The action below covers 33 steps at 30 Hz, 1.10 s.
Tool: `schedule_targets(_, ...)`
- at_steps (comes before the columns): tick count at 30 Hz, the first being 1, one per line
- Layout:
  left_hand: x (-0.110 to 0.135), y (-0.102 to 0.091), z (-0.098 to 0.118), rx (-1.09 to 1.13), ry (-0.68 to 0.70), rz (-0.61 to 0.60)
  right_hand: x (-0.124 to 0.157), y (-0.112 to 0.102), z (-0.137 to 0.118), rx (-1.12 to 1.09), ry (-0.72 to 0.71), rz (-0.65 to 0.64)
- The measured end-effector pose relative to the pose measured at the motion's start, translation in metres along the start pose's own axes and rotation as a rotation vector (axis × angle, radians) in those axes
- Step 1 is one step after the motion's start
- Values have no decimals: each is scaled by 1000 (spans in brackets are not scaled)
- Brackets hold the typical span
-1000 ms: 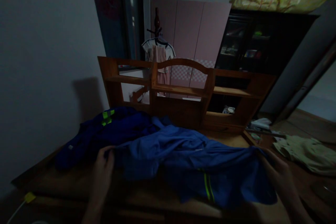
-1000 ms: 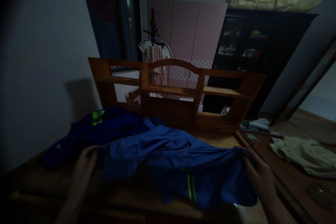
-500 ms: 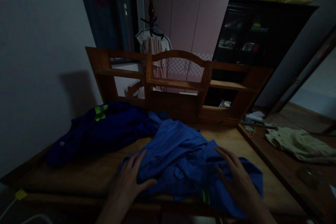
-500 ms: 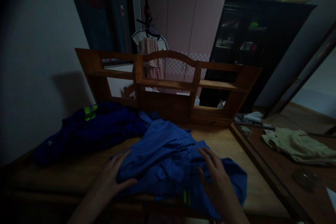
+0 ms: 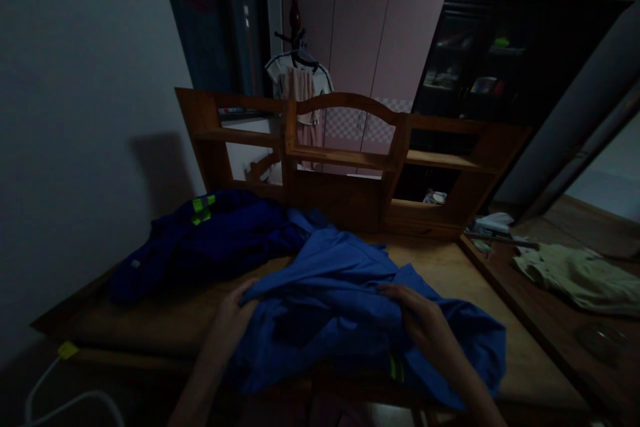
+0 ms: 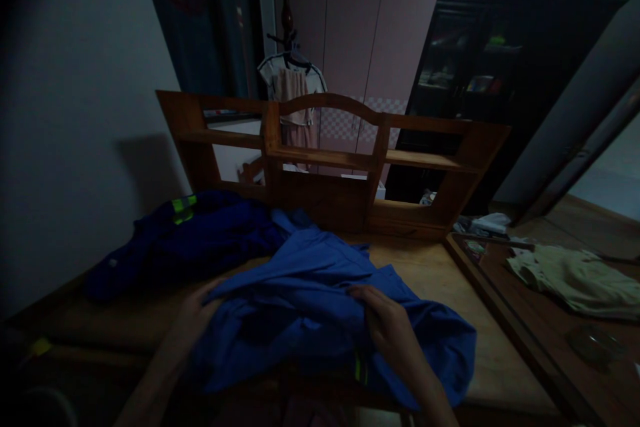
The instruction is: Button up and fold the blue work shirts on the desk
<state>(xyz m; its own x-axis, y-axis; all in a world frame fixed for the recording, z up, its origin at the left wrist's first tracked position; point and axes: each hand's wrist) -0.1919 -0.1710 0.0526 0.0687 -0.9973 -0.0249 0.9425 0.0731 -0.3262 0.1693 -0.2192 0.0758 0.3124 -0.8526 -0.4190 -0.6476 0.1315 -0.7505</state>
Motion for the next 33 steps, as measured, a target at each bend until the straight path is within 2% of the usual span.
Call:
schedule_targets(3, 3, -5, 13, -77, -24, -133, 0, -26, 2, -207, 108, 129)
schedule_targets(5, 5, -5, 24, -138, 15, -174, -5, -45, 3, -237, 140, 219)
schedule_targets(9, 5, 6, 50, -284, 244, -237, -34, -79, -6, -101, 82, 378)
schedule_targets(13, 1, 23, 69, -503, 460, -278, -74, -107, -33, 45, -51, 447)
schedule_targets(15, -5, 30, 75, -653, 540, -171, -92, -118, -48, 64, -108, 470)
schedule_targets(18, -24, 29, 78, -778, 547, 196, -109, -131, -63, 85, -179, 548)
schedule_targets(20, -44, 17, 77, -723, 522, 418, -116, -138, -67, 114, -194, 615)
schedule_targets(21, -54, 8, 76, -684, 518, 487, -118, -143, -66, 135, -194, 653)
schedule_targets(23, -75, -14, 75, -643, 527, 544, -120, -153, -61, 174, -204, 728)
schedule_targets(26, -101, -48, 80, -657, 508, 531, -124, -175, -40, 209, -226, 832)
schedule_targets(28, -115, -67, 90, -664, 456, 494, -127, -195, -19, 242, -193, 911)
schedule_targets(33, -151, -101, 141, -557, 326, 387, -141, -255, 32, 279, -21, 1095)
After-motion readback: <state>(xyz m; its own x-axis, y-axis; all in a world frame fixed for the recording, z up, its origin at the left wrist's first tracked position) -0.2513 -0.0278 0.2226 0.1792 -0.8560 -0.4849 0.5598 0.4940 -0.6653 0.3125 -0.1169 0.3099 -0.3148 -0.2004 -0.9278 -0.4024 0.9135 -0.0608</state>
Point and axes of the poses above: each hand's wrist, its own x-axis away from the middle knuckle, its own y-axis out of the palm, z = x × y, and after that the axes turned 3 degrees about -y, right-handed
